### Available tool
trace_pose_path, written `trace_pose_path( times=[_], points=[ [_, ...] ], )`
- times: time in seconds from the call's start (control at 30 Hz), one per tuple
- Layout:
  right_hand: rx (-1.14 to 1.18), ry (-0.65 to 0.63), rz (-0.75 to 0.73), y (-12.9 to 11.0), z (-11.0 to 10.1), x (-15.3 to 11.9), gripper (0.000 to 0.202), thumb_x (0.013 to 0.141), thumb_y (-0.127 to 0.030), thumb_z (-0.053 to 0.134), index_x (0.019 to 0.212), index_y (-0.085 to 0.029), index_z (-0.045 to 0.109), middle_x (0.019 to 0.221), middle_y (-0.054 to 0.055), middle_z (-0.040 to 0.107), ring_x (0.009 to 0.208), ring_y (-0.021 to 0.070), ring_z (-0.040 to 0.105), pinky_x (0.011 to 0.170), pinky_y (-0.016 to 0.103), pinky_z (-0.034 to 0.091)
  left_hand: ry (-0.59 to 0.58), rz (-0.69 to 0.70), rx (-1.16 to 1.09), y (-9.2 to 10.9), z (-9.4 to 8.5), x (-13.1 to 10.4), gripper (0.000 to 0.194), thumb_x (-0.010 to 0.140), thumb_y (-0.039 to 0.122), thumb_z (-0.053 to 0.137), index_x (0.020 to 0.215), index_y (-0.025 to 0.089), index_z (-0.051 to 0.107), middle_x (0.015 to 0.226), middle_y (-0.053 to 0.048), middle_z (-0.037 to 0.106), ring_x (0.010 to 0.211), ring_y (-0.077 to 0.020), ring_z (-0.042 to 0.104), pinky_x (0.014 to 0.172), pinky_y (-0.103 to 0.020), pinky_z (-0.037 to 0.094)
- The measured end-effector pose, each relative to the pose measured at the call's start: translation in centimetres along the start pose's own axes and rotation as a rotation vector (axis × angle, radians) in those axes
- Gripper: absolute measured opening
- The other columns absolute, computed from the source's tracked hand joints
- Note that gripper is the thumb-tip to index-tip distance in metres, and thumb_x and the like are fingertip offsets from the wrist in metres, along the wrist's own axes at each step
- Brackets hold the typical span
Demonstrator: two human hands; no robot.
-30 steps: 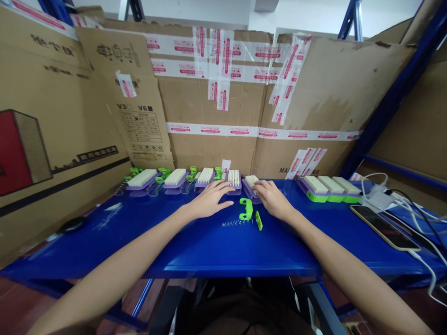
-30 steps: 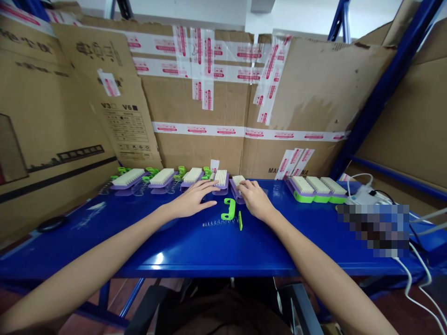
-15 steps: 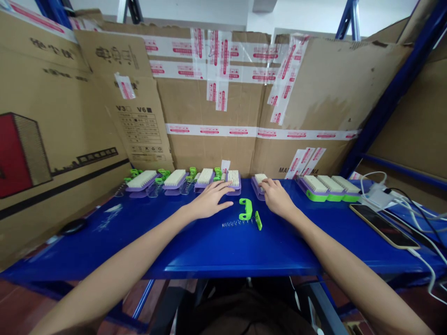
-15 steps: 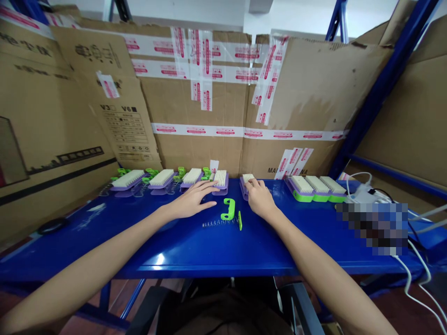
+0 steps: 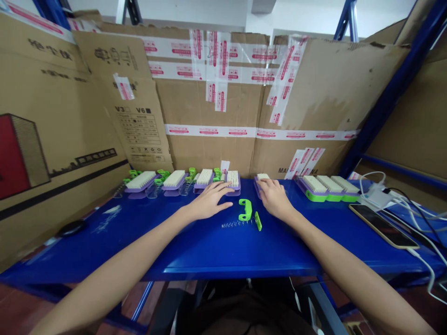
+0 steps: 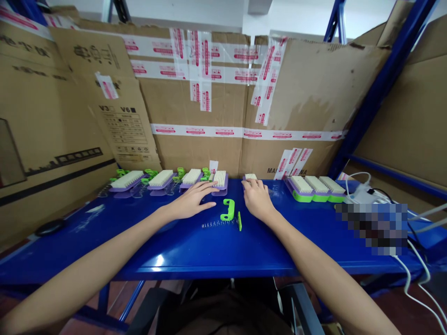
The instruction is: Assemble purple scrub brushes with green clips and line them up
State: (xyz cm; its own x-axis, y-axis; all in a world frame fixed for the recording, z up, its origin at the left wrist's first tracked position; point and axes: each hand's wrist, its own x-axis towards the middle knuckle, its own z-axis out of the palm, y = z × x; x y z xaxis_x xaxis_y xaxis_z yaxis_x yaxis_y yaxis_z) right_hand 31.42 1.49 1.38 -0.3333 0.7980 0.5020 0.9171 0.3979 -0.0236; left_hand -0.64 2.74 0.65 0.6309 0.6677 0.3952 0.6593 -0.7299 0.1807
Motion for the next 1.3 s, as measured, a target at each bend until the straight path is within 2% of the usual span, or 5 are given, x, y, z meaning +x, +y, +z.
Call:
trace_pose_path(
  times=[0.33, 0.5, 0.73, 0.97, 1.3],
  points=[
    [0.439, -0.105, -0.484, -2.6, -1.4, -0.9, 0.031, 0.115, -0.049, 0.067, 0.131, -0.024, 0.075, 0.13, 0.012, 0.076, 0.122, 0.0321, 0.067, 0.111, 0.052, 0.052, 0.067, 0.048, 0.007, 0.5, -0.2, 0.0, 0.046, 0.114, 0.053, 0.063, 0.154, 0.029, 0.065, 0.172, -0.011, 0.056, 0.16, -0.0367, 0.048, 0.133, -0.06, 0.04],
    [0.437, -0.154, -0.489, -2.8, -1.1, -1.1, 0.031, 0.107, -0.052, 0.079, 0.12, -0.023, 0.078, 0.122, 0.011, 0.078, 0.117, 0.0317, 0.066, 0.107, 0.051, 0.051, 0.13, 0.07, 0.005, 1.7, -1.5, 0.3, 0.03, 0.115, 0.05, 0.061, 0.12, 0.024, 0.074, 0.124, -0.009, 0.076, 0.122, -0.0321, 0.065, 0.114, -0.054, 0.049],
    [0.406, -0.128, -0.495, -2.4, -0.8, -0.8, 0.023, 0.11, -0.045, 0.076, 0.112, -0.022, 0.078, 0.114, 0.01, 0.078, 0.111, 0.0301, 0.065, 0.101, 0.046, 0.049, -0.189, -0.041, -0.336, 3.7, -2.2, 0.0, 0.04, 0.107, 0.058, 0.069, 0.093, 0.021, 0.072, 0.076, 0.0, 0.07, 0.066, -0.0162, 0.059, 0.065, -0.031, 0.043],
    [0.366, -0.124, -0.51, -2.0, -0.4, -0.6, 0.02, 0.117, -0.034, 0.064, 0.107, -0.021, 0.075, 0.106, 0.008, 0.077, 0.101, 0.0266, 0.065, 0.1, 0.045, 0.046, -0.401, -0.066, -0.445, 4.1, -2.0, 0.0, 0.044, 0.086, 0.061, 0.093, 0.102, 0.023, 0.077, 0.078, 0.003, 0.067, 0.069, -0.016, 0.062, 0.065, -0.029, 0.043],
    [0.331, -0.014, -0.395, -1.2, 0.3, -0.3, 0.018, 0.119, -0.029, 0.055, 0.11, -0.023, 0.07, 0.11, 0.01, 0.075, 0.104, 0.0293, 0.062, 0.098, 0.045, 0.048, -0.168, -0.063, -0.531, 3.5, -1.6, 0.2, 0.032, 0.101, 0.053, 0.078, 0.111, 0.023, 0.078, 0.093, -0.003, 0.075, 0.083, -0.0195, 0.068, 0.078, -0.033, 0.052]
  ],
)
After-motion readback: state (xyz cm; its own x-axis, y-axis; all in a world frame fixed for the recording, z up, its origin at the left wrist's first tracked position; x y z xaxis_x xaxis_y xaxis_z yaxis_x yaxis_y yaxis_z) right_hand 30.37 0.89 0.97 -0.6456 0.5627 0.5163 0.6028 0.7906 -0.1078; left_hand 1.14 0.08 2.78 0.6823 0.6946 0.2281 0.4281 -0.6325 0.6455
